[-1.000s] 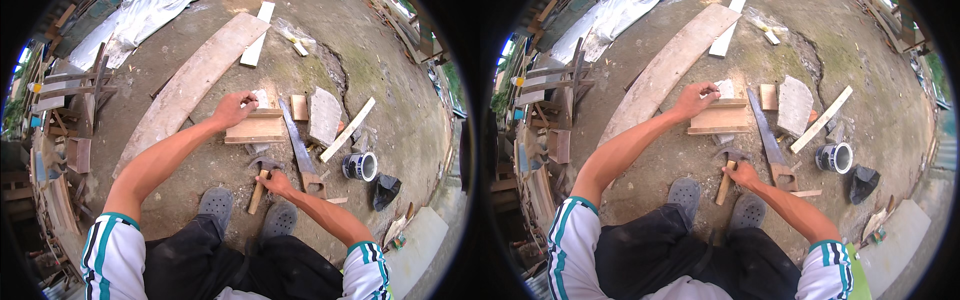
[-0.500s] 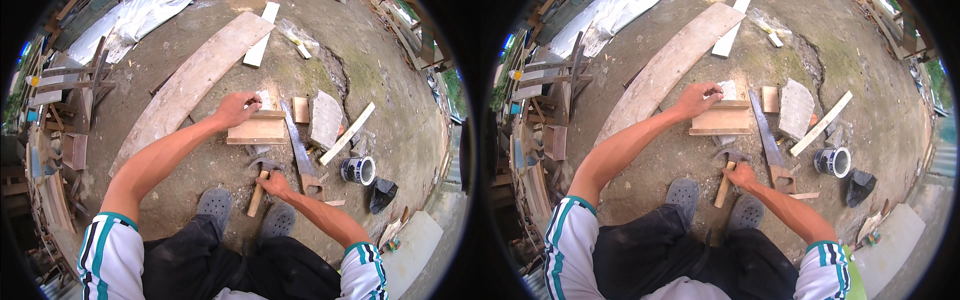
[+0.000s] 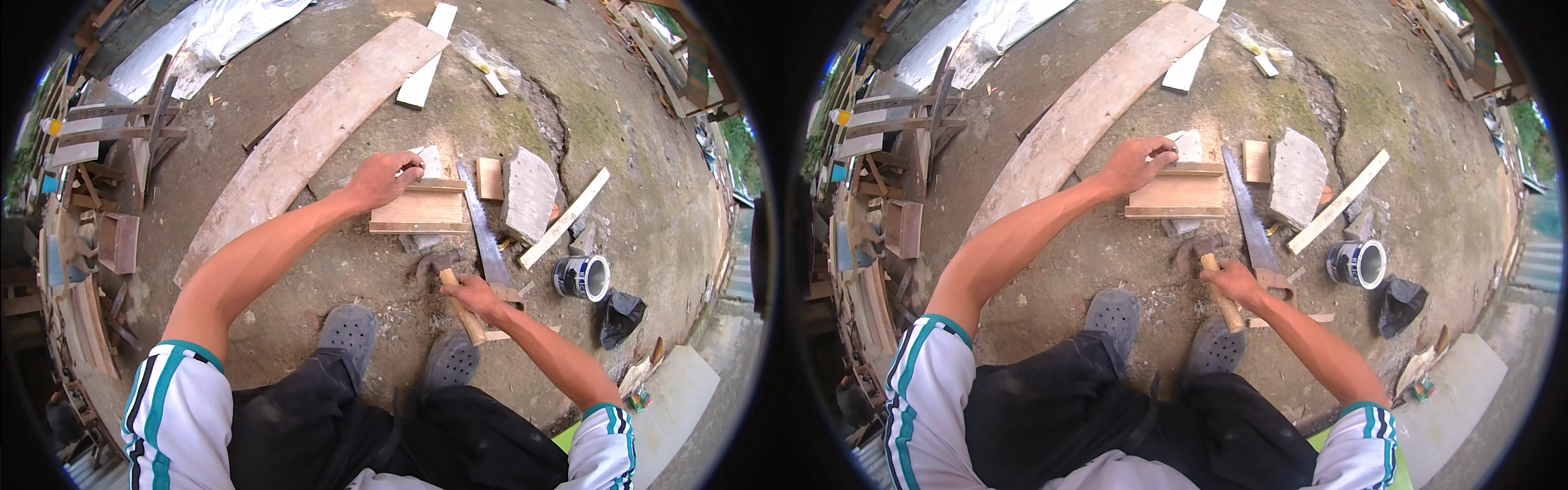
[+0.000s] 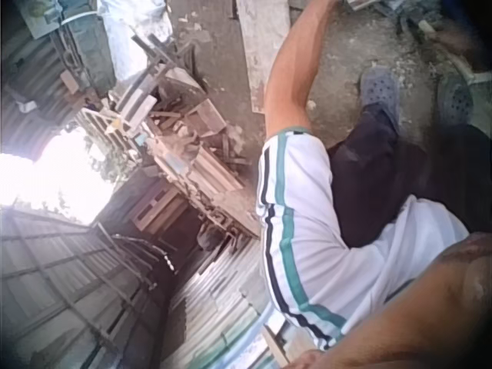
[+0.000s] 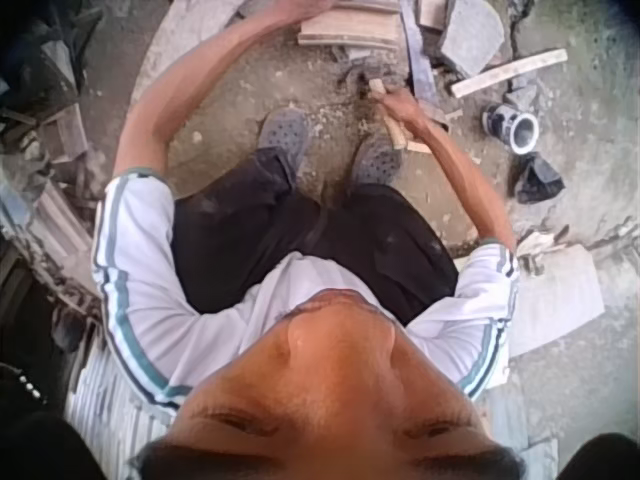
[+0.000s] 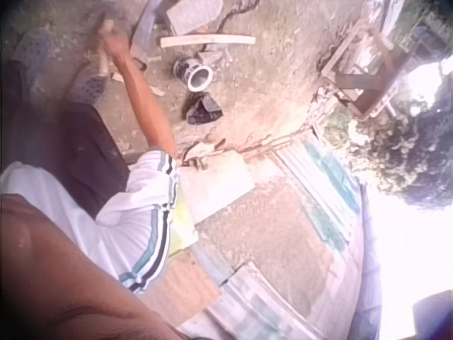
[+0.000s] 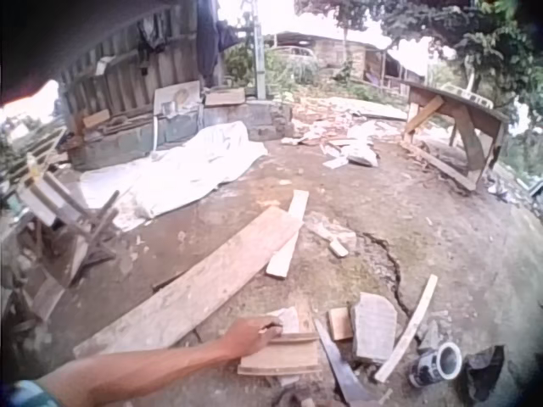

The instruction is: The person assembles a small wooden box by hand, aligning pre-cut wooden pieces and securing them with nails using a hammer. The person repeatedly checks fit and alignment while hammering nails into the joints.

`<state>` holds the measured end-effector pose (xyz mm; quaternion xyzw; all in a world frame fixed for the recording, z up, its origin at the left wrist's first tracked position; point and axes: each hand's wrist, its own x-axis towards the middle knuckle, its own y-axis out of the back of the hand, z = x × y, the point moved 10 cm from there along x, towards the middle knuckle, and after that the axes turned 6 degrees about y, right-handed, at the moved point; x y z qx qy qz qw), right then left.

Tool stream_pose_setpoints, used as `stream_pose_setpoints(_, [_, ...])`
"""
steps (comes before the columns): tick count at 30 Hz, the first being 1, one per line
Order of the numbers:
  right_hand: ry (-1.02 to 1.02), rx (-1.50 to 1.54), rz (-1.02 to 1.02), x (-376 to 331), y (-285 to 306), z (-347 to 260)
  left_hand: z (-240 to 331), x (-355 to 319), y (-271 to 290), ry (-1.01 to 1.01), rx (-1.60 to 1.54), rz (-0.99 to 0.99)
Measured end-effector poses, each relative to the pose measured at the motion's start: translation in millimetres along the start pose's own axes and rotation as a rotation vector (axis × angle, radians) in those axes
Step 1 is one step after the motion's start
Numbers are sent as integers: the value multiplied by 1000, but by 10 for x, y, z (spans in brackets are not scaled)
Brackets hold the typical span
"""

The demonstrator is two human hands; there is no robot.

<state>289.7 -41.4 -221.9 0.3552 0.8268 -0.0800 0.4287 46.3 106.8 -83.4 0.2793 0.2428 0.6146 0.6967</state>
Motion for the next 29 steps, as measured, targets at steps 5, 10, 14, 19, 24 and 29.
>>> stream_pose_setpoints(5, [-77, 36, -62, -147, 18, -41, 80, -30, -2, -125, 10, 94])
stream_pose_setpoints(10, [-79, -57, -76, -221, 29, -94, 69, -58, -46, -145, 4, 127])
stream_pose_setpoints(14, [-60, -222, -84, -206, 44, -93, 99, -71, -58, -200, -2, 170])
stream_pose_setpoints(19, [24, -352, -74, -156, 54, -74, 56, -83, -99, -194, -2, 145])
stream_pose_setpoints(24, [131, -586, -3, 32, 77, 181, 77, -68, -165, -191, 59, 108])
stream_pose_setpoints(29, [114, -642, 6, 68, 49, 308, -95, -24, -272, -107, 103, -22])
